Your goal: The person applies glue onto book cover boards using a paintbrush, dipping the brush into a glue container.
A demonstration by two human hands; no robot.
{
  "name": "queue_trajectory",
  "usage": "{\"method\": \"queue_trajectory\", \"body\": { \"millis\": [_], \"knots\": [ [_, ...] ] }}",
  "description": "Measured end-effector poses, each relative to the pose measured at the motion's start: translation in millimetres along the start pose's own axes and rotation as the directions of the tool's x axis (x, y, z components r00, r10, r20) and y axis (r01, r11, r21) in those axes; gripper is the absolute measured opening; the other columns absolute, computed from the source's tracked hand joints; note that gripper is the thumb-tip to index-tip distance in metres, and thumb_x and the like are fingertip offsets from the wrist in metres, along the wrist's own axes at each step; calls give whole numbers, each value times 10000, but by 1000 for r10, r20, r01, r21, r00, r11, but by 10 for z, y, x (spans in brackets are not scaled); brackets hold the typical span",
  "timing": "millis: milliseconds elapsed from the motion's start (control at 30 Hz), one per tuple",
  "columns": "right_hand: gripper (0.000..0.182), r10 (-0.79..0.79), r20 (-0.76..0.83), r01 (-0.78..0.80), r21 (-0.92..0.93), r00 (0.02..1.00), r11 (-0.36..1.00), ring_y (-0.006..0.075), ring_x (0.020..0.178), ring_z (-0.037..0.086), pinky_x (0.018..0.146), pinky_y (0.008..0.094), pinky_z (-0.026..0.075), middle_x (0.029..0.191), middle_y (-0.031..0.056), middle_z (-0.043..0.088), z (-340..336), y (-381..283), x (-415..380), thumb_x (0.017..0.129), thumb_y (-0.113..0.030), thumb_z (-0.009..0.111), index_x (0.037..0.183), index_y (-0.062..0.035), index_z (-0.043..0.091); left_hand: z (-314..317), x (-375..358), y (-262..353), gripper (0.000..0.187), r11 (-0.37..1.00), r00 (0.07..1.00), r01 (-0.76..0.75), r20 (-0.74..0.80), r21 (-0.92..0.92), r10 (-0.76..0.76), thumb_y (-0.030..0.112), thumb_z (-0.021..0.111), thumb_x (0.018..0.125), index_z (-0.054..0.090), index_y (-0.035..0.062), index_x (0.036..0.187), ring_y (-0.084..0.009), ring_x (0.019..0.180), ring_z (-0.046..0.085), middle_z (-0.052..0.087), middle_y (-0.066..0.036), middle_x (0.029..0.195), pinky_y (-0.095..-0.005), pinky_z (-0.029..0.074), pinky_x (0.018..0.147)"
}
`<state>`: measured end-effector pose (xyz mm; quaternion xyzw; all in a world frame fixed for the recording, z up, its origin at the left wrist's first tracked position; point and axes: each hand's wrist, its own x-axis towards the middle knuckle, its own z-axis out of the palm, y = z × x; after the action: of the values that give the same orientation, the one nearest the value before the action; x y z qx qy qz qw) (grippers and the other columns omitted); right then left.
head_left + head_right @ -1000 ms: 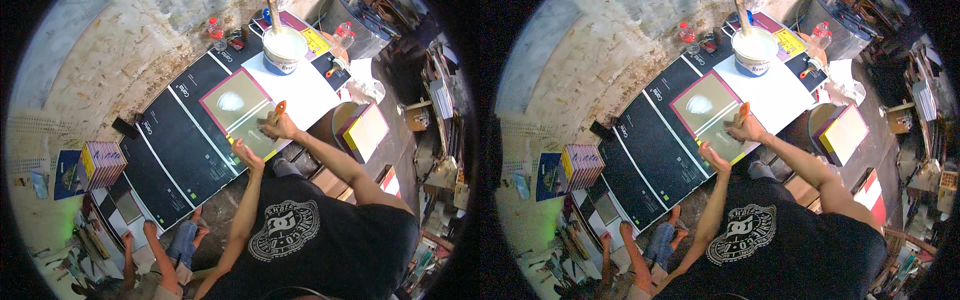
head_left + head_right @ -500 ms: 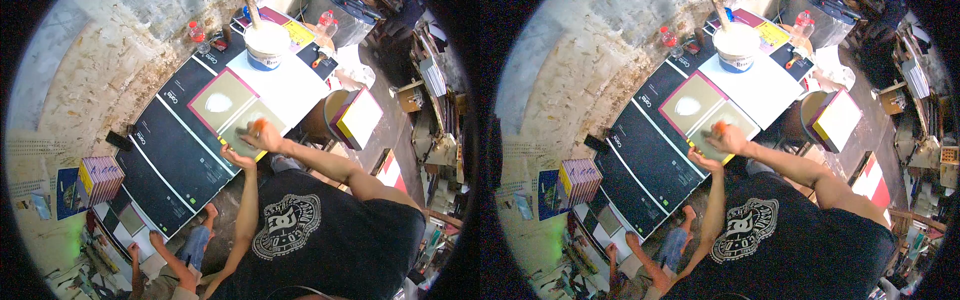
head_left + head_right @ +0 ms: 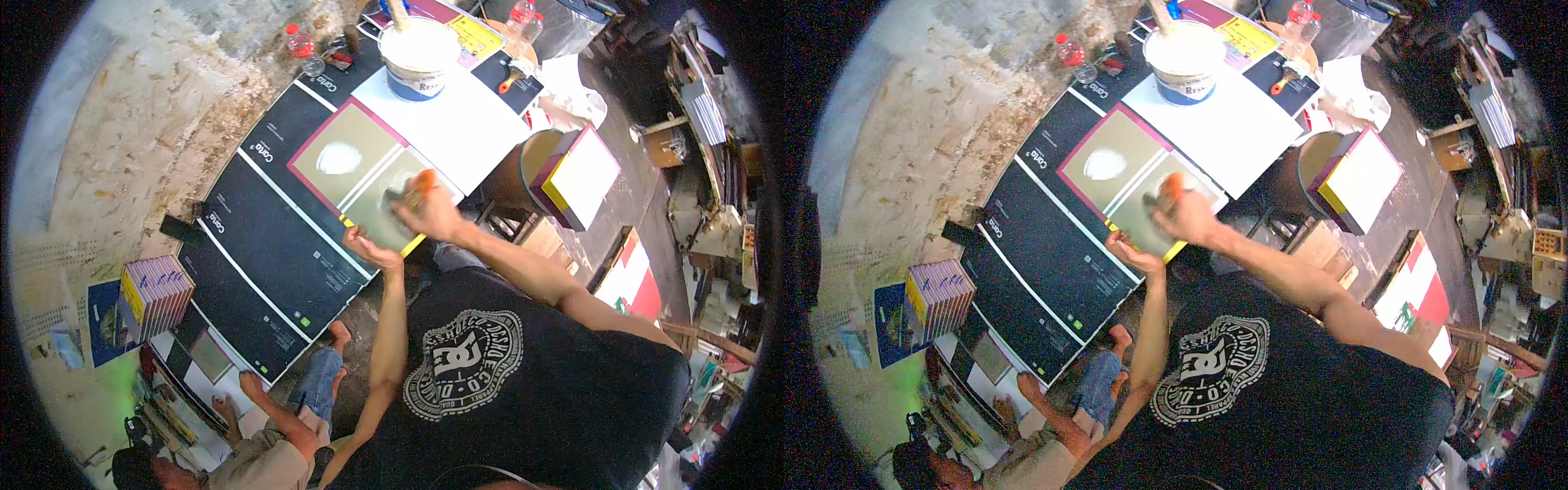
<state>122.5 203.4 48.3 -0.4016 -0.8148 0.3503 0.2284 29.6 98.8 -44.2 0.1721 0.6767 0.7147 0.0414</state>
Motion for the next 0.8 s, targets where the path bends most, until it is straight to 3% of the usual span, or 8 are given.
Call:
{"method": "queue_trajectory", "body": {
  "millis": [100, 233, 267, 367, 433, 567, 700, 800],
  "knots": [
    [472, 253, 289, -206, -185, 923, 961, 421, 761, 675, 724, 482, 534, 773, 272, 660, -174, 187, 32, 827, -455, 668, 896, 12, 664, -51, 21, -48, 485, 985, 998, -68, -5, 159, 70, 409, 284, 981, 477, -34, 1020, -254, 924, 441, 451, -156, 999, -388, 369, 862],
    [508, 534, 36, -471, -425, 845, 773, 332, 757, 711, 719, 438, 563, 793, 201, 701, -995, 787, 356, 882, -527, 568, 892, -38, 709, -50, 18, -68, 495, 997, 998, 40, -52, 72, -36, 424, 322, 983, 496, -30, 1071, -235, 942, 444, 447, -126, 1016, -359, 364, 880],
    [449, 252, -81, -259, -483, 964, 836, 338, 690, 703, 666, 443, 561, 724, 178, 691, -1039, 1234, 352, 867, -483, 615, 852, -42, 700, -37, 20, -58, 483, 994, 998, 3, -60, 106, 3, 411, 305, 989, 491, -33, 1025, -252, 895, 446, 470, -152, 1005, -378, 368, 855],
    [430, 265, -172, -293, -164, 949, 942, 331, 622, 686, 601, 428, 544, 682, 168, 671, -1111, 656, 400, 852, -435, 655, 869, -7, 638, -15, -5, -131, 515, 995, 999, -13, -36, 101, 16, 432, 306, 997, 501, -43, 1040, -242, 874, 441, 476, -152, 1014, -382, 367, 848],
    [252, -16, -3, 16, 103, 1000, 995, 238, 650, 628, 618, 381, 502, 697, 120, 620, -841, 219, 343, 842, -276, 722, 850, -51, 610, 6, -15, -115, 530, 998, 1000, -2, -29, 57, 4, 438, 297, 1003, 512, -44, 1056, -222, 833, 439, 487, -142, 996, -365, 376, 808],
    [252, -461, 391, 446, 133, 797, 885, 332, 659, 626, 632, 420, 507, 710, 163, 616, -396, 260, 649, 841, -293, 718, 903, -73, 612, 4, 1, -33, 526, 994, 998, 67, -10, 81, -67, 454, 305, 1003, 518, -25, 1053, -194, 756, 431, 487, -108, 929, -338, 382, 733],
    [283, -370, 136, 391, -192, 919, 900, 369, 610, 614, 582, 441, 506, 633, 148, 598, -314, 444, 1453, 836, -346, 697, 948, -96, 631, -44, -10, -20, 546, 989, 994, 112, -4, 94, -112, 492, 321, 1001, 506, -21, 1031, -176, 699, 426, 479, -90, 845, -333, 377, 671],
    [297, -410, 111, 407, 52, 905, 912, 326, 740, 630, 662, 425, 503, 773, 152, 619, 82, 118, 1726, 834, -345, 712, 937, -83, 614, -7, 18, 52, 537, 983, 987, 158, -9, 98, -158, 476, 296, 1010, 507, -17, 981, -185, 668, 415, 468, -96, 814, -335, 369, 646]
  ]
}}
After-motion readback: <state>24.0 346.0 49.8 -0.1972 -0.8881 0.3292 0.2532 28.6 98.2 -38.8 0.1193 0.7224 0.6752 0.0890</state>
